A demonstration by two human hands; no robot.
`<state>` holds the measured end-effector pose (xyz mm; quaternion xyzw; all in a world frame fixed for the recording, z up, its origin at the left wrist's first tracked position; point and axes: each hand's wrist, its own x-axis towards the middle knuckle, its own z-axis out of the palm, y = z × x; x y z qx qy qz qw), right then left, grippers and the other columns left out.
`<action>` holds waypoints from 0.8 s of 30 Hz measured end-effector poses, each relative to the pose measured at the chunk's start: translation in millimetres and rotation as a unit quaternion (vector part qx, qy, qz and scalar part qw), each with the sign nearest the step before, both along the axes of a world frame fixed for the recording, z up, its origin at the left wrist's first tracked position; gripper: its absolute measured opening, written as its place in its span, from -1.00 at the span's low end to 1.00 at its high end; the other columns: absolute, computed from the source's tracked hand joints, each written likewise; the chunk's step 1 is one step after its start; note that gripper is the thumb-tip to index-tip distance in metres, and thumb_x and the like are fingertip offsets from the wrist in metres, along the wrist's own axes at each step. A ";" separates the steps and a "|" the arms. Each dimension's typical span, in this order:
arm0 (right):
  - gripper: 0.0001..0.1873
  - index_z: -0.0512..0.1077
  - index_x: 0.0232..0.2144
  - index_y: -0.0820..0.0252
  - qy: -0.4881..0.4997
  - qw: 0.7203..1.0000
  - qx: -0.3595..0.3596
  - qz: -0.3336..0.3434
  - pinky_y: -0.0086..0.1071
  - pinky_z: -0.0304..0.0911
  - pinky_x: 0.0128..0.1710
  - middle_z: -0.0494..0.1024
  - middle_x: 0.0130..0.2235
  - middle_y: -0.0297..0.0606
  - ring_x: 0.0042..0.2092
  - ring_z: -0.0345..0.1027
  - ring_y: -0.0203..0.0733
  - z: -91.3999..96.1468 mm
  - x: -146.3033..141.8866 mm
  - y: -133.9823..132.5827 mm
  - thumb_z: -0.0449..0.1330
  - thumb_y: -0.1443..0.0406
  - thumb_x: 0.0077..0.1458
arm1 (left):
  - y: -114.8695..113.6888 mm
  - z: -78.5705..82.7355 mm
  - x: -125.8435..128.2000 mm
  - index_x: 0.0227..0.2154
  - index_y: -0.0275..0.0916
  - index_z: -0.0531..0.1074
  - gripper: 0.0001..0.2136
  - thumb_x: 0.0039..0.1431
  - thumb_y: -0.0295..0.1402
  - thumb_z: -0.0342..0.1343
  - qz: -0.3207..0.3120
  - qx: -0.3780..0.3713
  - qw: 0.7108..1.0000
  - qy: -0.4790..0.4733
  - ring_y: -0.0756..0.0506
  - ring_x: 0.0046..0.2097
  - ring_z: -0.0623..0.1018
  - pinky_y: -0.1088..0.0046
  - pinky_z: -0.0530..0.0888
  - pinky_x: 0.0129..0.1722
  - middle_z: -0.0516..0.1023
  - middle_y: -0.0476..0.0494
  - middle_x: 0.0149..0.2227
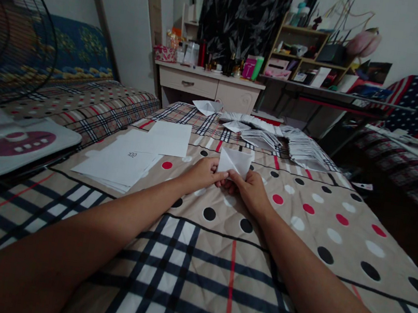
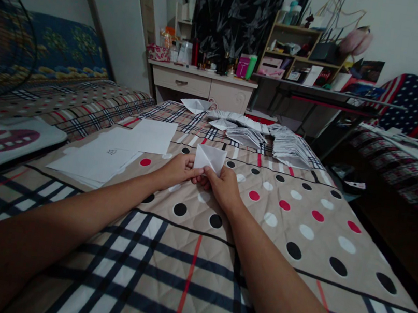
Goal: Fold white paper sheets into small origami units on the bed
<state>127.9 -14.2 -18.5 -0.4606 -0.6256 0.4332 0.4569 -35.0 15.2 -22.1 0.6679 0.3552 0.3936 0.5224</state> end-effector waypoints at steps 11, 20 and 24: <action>-0.52 0.43 -0.52 0.25 -0.004 1.000 0.003 0.000 -0.44 0.23 -0.53 0.51 -0.55 -0.25 -0.55 0.32 -0.30 -0.2 0.5 -0.7 0.23 -0.07 0.05 | 0.2 0.0 0.7 -0.34 -0.39 0.43 -0.98 0.16 -0.54 0.13 0.008 0.000 1.000 0.009 0.07 -0.52 0.48 0.59 0.43 -0.49 0.50 -0.03 -0.52; -0.53 0.42 -0.50 0.24 -0.005 1.000 -0.006 -0.006 -0.43 0.22 -0.54 0.52 -0.53 -0.23 -0.56 0.31 -0.29 -1.4 0.6 0.3 0.23 -0.07 0.05 | -1.0 1.5 -0.1 -0.36 -0.38 0.43 -0.95 0.12 -0.53 0.19 0.008 -0.002 1.000 -0.004 0.06 -0.51 0.49 0.59 0.44 -0.49 0.50 -0.03 -0.53; -0.54 0.42 -0.51 0.24 -0.007 1.000 -0.003 -0.013 -0.43 0.20 -0.56 0.51 -0.55 -0.25 -0.56 0.31 -0.29 -2.2 0.5 1.3 0.24 -0.06 0.03 | -1.2 1.9 -0.1 -0.34 -0.39 0.43 -0.90 0.09 -0.53 0.23 0.007 -0.007 1.000 -0.016 0.06 -0.50 0.50 0.59 0.46 -0.48 0.50 -0.02 -0.52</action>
